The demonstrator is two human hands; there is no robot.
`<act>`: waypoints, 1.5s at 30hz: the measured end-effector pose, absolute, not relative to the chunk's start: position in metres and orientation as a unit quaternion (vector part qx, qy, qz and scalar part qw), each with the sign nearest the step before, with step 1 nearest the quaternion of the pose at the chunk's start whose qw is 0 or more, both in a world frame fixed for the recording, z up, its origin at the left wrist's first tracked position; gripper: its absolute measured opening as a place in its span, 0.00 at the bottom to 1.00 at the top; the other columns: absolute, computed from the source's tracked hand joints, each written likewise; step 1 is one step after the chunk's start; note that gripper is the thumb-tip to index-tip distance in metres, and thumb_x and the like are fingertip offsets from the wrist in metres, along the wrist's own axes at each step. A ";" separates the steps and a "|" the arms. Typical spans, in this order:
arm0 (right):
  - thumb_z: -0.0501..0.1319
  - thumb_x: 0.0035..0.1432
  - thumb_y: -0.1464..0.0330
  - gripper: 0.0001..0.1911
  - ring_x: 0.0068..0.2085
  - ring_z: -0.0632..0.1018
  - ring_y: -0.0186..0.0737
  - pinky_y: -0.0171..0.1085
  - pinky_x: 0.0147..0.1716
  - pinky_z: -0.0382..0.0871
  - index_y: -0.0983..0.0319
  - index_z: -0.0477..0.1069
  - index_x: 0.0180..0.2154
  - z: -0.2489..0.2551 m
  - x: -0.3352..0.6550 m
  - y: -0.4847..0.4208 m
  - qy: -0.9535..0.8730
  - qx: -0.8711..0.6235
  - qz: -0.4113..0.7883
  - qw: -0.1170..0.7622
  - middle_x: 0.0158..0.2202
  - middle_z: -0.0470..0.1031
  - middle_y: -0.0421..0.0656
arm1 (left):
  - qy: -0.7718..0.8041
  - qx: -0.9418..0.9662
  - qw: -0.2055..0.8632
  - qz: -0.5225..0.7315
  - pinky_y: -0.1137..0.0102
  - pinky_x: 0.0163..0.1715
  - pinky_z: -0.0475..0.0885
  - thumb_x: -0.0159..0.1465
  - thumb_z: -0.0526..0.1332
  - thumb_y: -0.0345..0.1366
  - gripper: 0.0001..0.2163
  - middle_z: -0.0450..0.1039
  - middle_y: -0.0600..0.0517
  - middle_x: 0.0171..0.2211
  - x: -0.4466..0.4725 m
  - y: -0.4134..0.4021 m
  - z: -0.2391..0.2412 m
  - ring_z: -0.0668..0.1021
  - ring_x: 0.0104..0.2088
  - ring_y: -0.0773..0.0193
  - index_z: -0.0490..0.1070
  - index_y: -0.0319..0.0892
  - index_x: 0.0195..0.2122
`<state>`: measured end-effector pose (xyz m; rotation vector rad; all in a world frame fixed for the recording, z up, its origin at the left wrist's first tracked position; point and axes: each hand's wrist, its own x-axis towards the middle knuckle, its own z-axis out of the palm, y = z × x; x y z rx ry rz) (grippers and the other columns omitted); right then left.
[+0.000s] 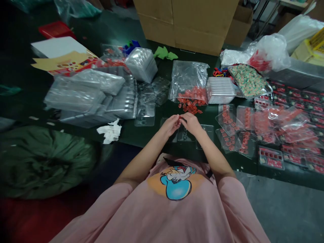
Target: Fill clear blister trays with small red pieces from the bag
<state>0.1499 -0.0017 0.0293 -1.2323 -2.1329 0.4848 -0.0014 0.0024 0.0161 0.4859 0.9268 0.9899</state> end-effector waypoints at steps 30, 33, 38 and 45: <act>0.56 0.61 0.63 0.13 0.38 0.78 0.42 0.42 0.43 0.72 0.62 0.76 0.40 -0.004 0.190 -0.006 -0.670 -0.565 0.263 0.402 0.39 0.80 0.47 | 0.472 0.800 0.261 0.263 0.62 0.50 0.72 0.61 0.62 0.32 0.07 0.80 0.47 0.40 -0.098 0.031 -0.021 0.79 0.44 0.58 0.80 0.43 0.37; 0.56 0.60 0.67 0.11 0.39 0.78 0.42 0.42 0.45 0.71 0.62 0.76 0.40 -0.005 0.196 0.010 -0.685 -0.576 0.226 0.384 0.39 0.79 0.47 | 0.457 0.808 0.265 0.261 0.64 0.48 0.72 0.62 0.61 0.34 0.07 0.80 0.48 0.39 -0.100 0.034 -0.026 0.79 0.43 0.59 0.80 0.44 0.35; 0.58 0.57 0.74 0.12 0.40 0.76 0.44 0.42 0.45 0.70 0.63 0.76 0.43 -0.005 0.201 0.042 -0.707 -0.634 0.156 0.273 0.42 0.76 0.50 | 0.475 0.791 0.271 0.274 0.69 0.38 0.71 0.61 0.63 0.35 0.07 0.76 0.49 0.34 -0.100 0.039 -0.032 0.77 0.35 0.63 0.80 0.44 0.28; 0.63 0.54 0.73 0.07 0.38 0.74 0.43 0.40 0.40 0.69 0.62 0.77 0.37 -0.007 0.194 0.065 -0.752 -0.628 0.147 0.139 0.41 0.71 0.49 | 0.467 0.804 0.273 0.248 0.69 0.38 0.69 0.60 0.64 0.32 0.05 0.73 0.50 0.33 -0.096 0.037 -0.028 0.75 0.34 0.63 0.81 0.45 0.30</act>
